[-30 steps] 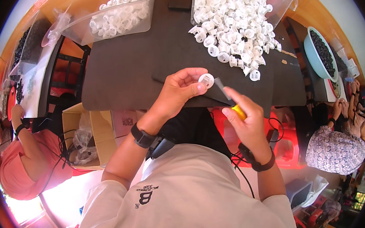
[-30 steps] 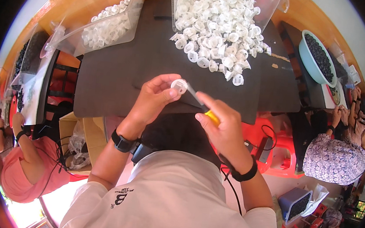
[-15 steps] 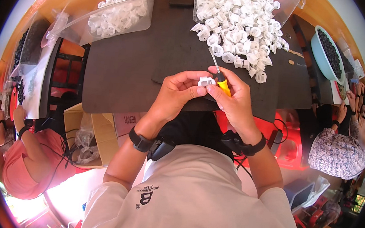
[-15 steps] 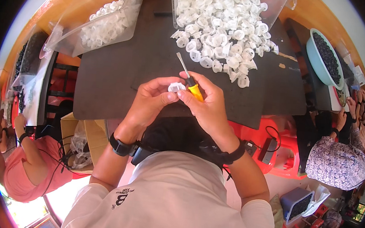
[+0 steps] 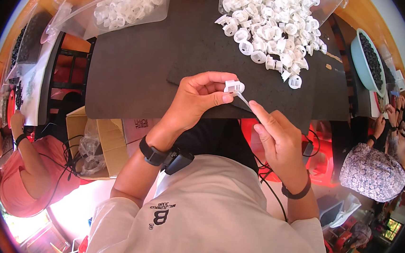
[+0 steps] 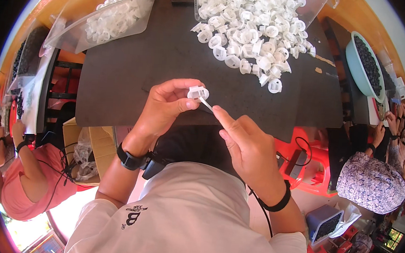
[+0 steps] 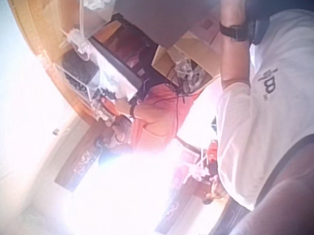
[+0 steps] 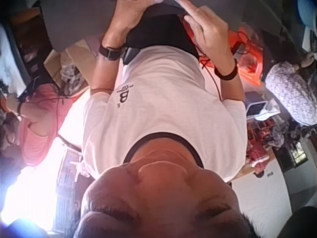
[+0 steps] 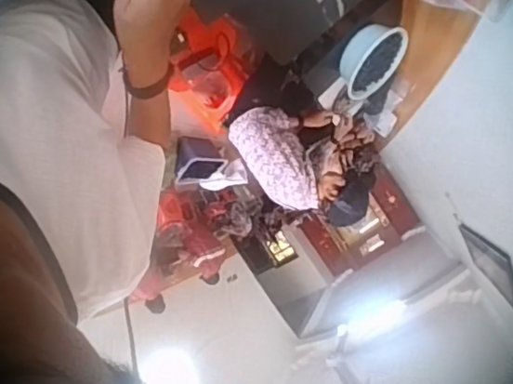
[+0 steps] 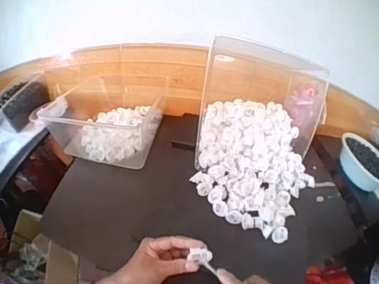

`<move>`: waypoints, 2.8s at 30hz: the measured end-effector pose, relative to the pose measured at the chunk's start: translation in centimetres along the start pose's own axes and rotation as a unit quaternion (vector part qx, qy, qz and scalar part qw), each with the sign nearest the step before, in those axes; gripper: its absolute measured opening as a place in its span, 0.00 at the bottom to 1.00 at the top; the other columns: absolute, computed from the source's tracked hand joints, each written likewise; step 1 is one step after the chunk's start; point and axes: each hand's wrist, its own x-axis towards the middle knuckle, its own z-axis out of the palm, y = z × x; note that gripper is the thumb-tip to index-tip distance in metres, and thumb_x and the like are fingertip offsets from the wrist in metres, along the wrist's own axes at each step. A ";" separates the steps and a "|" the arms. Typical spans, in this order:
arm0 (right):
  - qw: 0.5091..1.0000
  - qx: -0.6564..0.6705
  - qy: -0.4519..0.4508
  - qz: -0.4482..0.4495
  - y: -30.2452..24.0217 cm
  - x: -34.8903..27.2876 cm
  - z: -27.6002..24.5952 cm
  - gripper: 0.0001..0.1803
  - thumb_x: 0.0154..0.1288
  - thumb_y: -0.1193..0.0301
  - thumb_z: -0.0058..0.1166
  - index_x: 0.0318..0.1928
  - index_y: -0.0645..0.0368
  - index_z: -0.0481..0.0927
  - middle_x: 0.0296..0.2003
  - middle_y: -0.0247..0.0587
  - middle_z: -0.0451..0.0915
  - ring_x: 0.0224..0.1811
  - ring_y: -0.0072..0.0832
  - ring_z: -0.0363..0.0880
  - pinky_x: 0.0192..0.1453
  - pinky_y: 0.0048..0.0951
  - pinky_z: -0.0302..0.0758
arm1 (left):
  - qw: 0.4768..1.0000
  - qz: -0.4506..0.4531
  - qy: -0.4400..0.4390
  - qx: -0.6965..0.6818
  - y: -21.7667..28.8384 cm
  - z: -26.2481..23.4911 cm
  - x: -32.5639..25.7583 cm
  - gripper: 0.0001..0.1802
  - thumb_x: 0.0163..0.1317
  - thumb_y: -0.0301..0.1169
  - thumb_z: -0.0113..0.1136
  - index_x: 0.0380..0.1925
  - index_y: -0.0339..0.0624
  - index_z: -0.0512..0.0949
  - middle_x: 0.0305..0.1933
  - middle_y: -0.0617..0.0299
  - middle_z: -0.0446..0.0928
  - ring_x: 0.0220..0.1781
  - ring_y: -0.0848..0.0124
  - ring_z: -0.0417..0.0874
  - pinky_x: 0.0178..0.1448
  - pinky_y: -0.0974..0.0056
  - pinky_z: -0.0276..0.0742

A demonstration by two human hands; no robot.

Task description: Clean and deburr small white plastic shoe components using a manual tool.

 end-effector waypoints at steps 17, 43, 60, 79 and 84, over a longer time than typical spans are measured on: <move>0.997 -0.074 -0.007 -0.010 -0.2 -0.4 0.4 0.24 0.62 0.76 0.59 0.60 0.49 0.78 0.23 0.40 0.68 0.19 0.36 0.70 0.23 0.35 0.69 | 1.000 0.026 -0.004 0.015 -0.2 0.1 -0.4 0.20 0.58 0.17 0.65 0.52 0.34 0.78 0.47 0.58 0.82 0.49 0.73 0.82 0.56 0.67 0.79; 0.999 -0.035 -0.030 0.009 -1.1 0.4 -1.1 0.21 0.62 0.78 0.57 0.56 0.54 0.79 0.23 0.44 0.74 0.21 0.39 0.73 0.27 0.36 0.71 | 0.996 0.064 0.018 0.059 -0.3 0.4 -0.3 0.19 0.58 0.15 0.64 0.50 0.35 0.80 0.45 0.59 0.83 0.47 0.75 0.82 0.54 0.69 0.80; 0.996 0.026 -0.067 0.053 -1.0 1.2 -0.7 0.17 0.66 0.77 0.53 0.55 0.59 0.79 0.28 0.49 0.81 0.25 0.44 0.78 0.31 0.35 0.74 | 0.991 0.085 0.008 0.107 -0.4 0.6 -0.7 0.19 0.55 0.12 0.63 0.48 0.35 0.81 0.56 0.53 0.78 0.55 0.68 0.79 0.58 0.64 0.78; 0.996 0.025 -0.074 0.052 -1.4 1.1 -1.6 0.17 0.65 0.79 0.53 0.55 0.62 0.79 0.31 0.53 0.82 0.30 0.44 0.82 0.35 0.35 0.77 | 0.989 0.095 0.026 0.107 -0.6 0.6 -0.4 0.20 0.57 0.13 0.63 0.50 0.38 0.81 0.50 0.62 0.81 0.47 0.77 0.79 0.54 0.69 0.79; 0.997 0.010 -0.069 0.030 -1.2 1.2 -1.4 0.16 0.66 0.79 0.52 0.54 0.61 0.79 0.31 0.52 0.82 0.31 0.45 0.82 0.35 0.37 0.77 | 0.988 0.096 0.020 0.118 -0.5 0.7 -0.5 0.20 0.57 0.13 0.63 0.50 0.38 0.81 0.53 0.60 0.79 0.48 0.77 0.78 0.54 0.70 0.79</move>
